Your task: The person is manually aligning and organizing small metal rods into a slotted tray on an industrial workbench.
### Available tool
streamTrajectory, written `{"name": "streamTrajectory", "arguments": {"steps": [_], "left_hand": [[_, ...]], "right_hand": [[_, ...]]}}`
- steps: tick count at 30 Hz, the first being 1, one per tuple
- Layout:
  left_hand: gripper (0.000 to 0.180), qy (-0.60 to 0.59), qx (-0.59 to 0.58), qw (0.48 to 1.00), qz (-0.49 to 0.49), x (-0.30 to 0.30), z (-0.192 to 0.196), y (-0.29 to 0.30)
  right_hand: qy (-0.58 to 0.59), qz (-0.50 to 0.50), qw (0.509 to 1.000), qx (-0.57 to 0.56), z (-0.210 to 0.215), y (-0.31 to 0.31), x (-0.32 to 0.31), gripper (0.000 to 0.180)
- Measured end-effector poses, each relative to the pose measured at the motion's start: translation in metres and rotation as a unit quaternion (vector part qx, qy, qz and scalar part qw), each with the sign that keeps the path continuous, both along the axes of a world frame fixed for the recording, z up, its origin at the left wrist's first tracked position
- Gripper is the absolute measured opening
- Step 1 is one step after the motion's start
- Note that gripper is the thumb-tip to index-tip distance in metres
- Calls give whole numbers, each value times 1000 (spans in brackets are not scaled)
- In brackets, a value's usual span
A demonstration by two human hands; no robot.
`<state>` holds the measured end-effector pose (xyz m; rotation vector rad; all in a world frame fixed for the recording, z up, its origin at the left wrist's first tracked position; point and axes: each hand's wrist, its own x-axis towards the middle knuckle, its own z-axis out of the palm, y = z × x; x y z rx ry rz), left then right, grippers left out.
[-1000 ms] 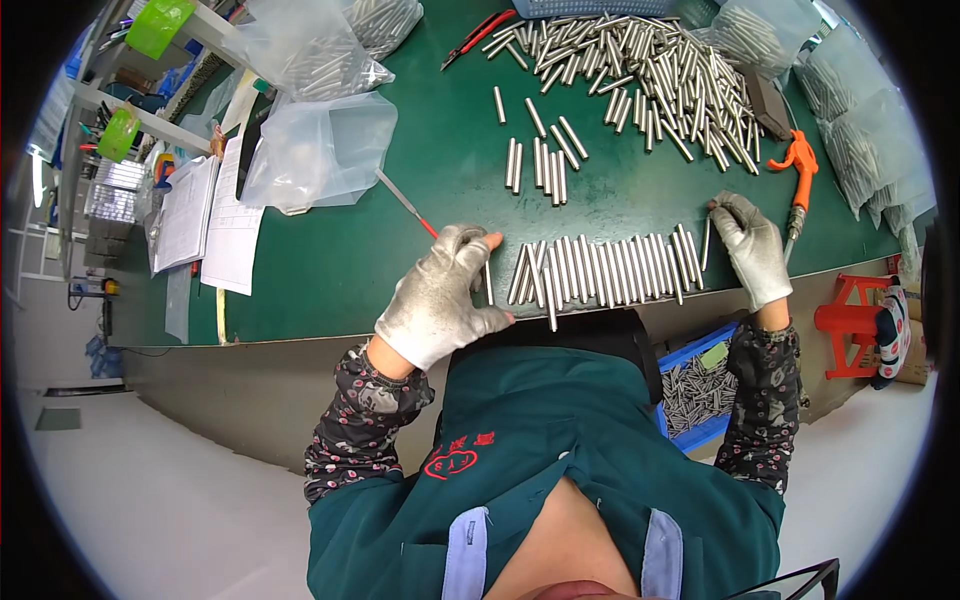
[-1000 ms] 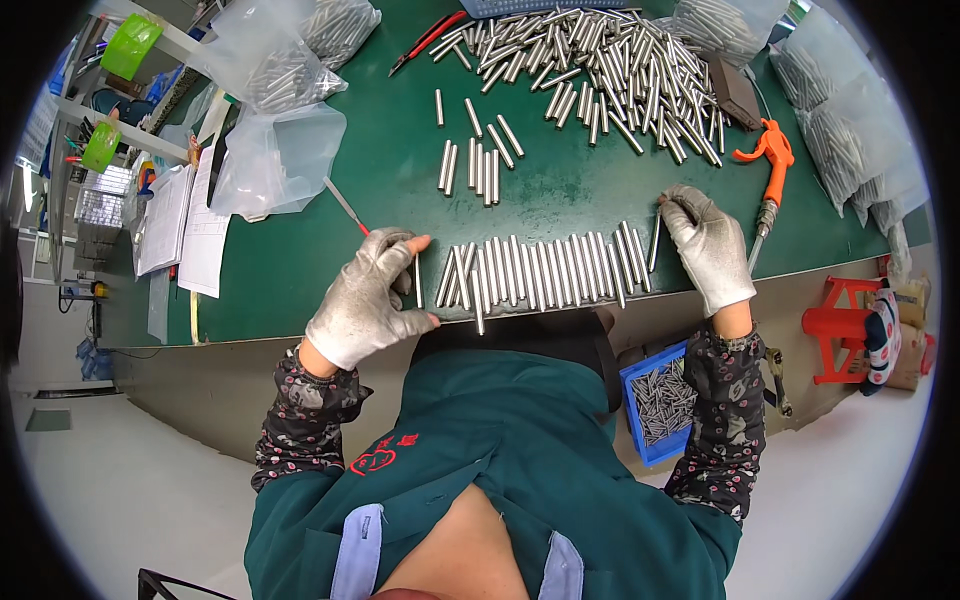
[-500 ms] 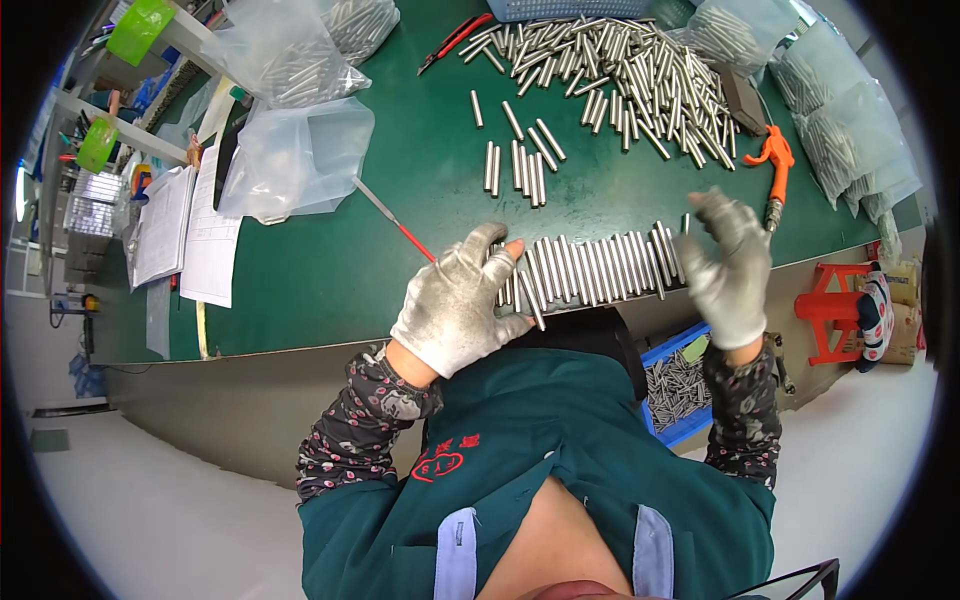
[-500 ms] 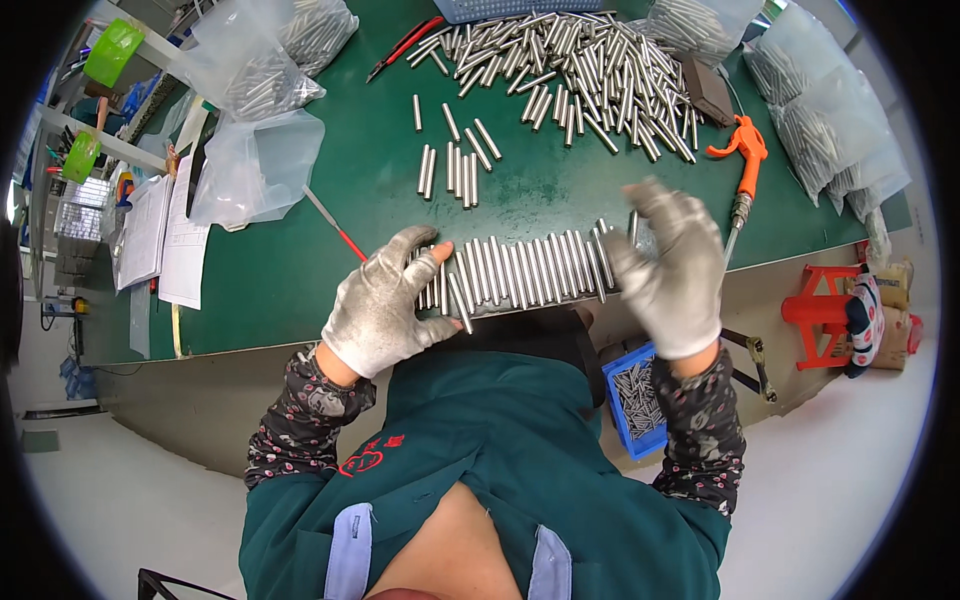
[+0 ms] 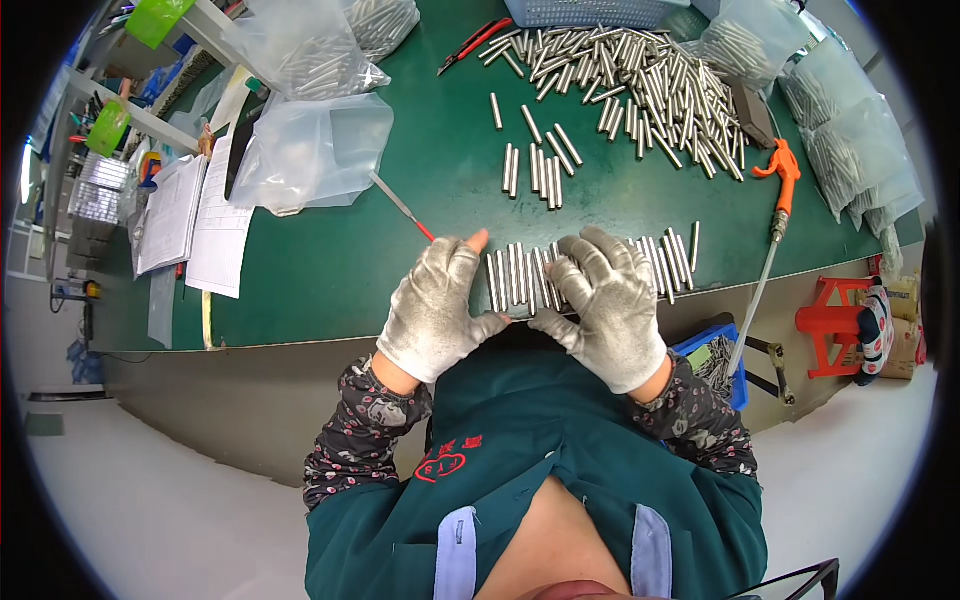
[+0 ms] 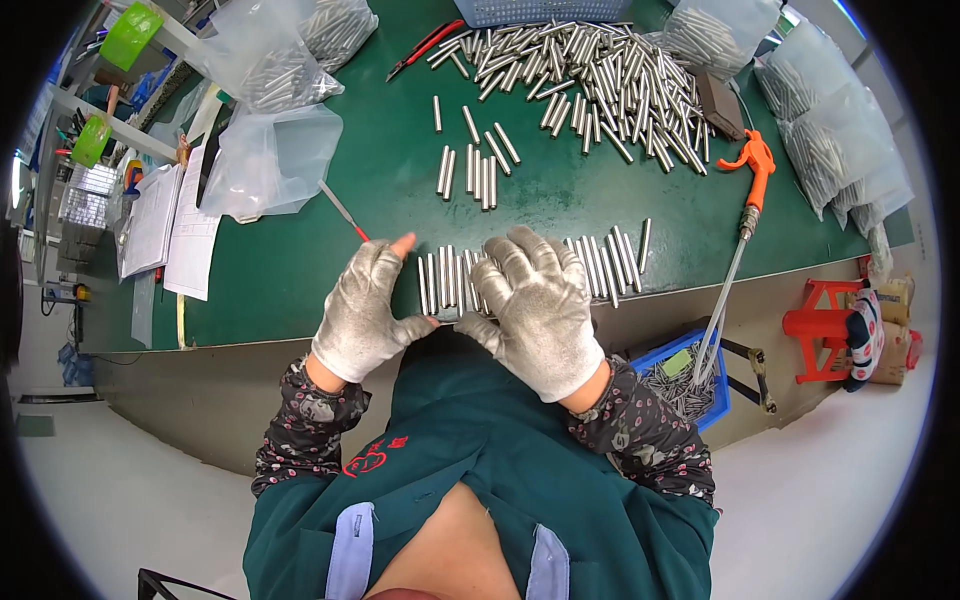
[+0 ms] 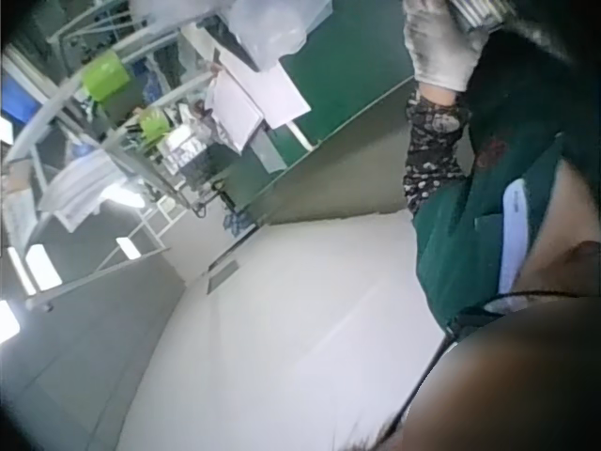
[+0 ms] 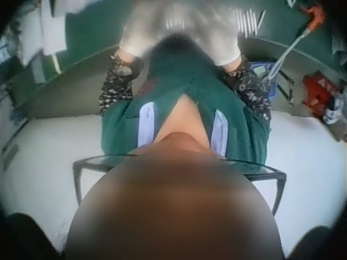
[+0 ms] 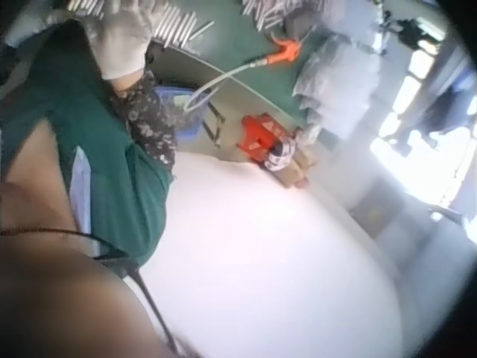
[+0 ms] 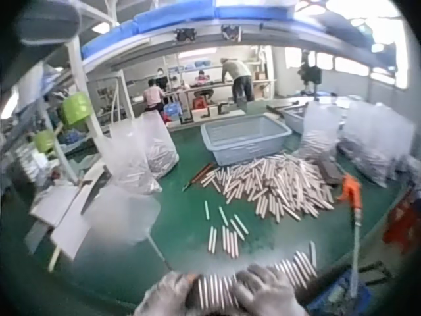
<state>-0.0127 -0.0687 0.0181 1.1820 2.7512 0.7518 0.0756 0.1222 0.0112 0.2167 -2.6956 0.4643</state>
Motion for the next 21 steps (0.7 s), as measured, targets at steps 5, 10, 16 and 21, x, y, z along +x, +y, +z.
{"name": "streamTrajectory", "arguments": {"steps": [5, 10, 16, 21], "left_hand": [[66, -4, -26, 1000, 16, 1, 0, -2], [53, -38, -50, 997, 36, 4, 8, -14], [20, 78, -77, 993, 48, -3, 6, -14], [24, 128, -20, 989, -70, -9, 1, 3]], "right_hand": [[33, -4, 999, -21, -3, 8, 9, 43], [75, -4, 996, -48, 7, 18, 19, 35], [116, -51, 991, -46, 11, 33, 27, 27], [86, -82, 993, -14, 10, 58, 30, 31]]}}
